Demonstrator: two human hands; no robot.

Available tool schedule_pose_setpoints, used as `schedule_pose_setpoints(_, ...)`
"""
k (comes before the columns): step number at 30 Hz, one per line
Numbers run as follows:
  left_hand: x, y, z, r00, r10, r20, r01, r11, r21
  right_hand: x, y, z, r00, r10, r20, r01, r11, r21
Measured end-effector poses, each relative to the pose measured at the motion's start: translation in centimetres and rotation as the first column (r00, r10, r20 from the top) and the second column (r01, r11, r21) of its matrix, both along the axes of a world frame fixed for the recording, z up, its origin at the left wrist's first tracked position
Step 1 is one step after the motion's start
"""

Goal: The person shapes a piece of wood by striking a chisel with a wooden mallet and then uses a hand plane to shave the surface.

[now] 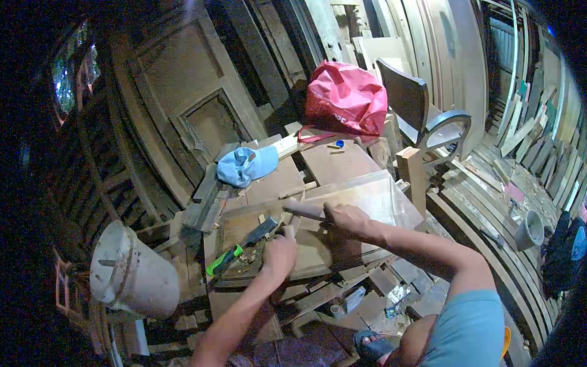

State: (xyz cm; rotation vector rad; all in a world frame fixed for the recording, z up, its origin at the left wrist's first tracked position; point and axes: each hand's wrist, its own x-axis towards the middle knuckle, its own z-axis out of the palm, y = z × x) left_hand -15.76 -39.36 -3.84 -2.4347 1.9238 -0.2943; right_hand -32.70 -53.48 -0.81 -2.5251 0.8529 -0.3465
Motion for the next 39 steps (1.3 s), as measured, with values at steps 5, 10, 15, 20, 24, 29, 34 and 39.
schedule_pose_setpoints(5, -0.6, 0.1, -0.2, 1.000, -0.004, -0.012, 0.004, 0.999, -0.033, -0.1, -1.4, 0.7, 0.996, -0.081, 0.040, 0.088, 0.963, -0.254)
schedule_pose_setpoints(10, -0.1, -0.4, -2.9, 0.990, -0.018, 0.140, 0.028, 0.997, -0.075, 0.7, 3.1, 0.4, 0.988, 0.001, -0.157, -0.037, 0.973, -0.229)
schedule_pose_setpoints(15, 0.2, -0.2, -1.2, 0.995, -0.089, 0.036, 0.088, 0.996, 0.016, 1.5, -1.0, 0.4, 0.990, -0.129, -0.049, 0.108, 0.946, -0.305)
schedule_pose_setpoints(20, 0.9, -0.1, -0.9, 0.994, -0.040, -0.100, 0.041, 0.999, 0.015, 3.0, -2.5, -10.1, 0.947, -0.023, 0.322, 0.093, 0.975, -0.204)
schedule_pose_setpoints(24, 1.4, 0.1, 0.1, 0.919, -0.010, -0.394, 0.022, 0.999, 0.025, 2.4, -0.8, -0.2, 0.980, -0.143, -0.140, 0.090, 0.939, -0.332)
schedule_pose_setpoints(29, 1.6, 0.4, 0.5, 0.906, 0.026, -0.423, -0.020, 1.000, 0.018, 2.9, 1.7, -0.8, 0.994, -0.049, -0.102, 0.020, 0.962, -0.271)
schedule_pose_setpoints(34, 2.6, -0.4, -1.5, 0.913, 0.006, -0.408, -0.012, 1.000, -0.012, 3.3, -0.5, -1.9, 0.990, -0.096, -0.103, 0.077, 0.982, -0.175)
schedule_pose_setpoints(39, 1.1, 0.2, 1.5, 0.912, 0.079, -0.403, -0.039, 0.993, 0.108, 2.6, -1.5, 0.4, 0.995, -0.096, 0.004, 0.091, 0.930, -0.356)
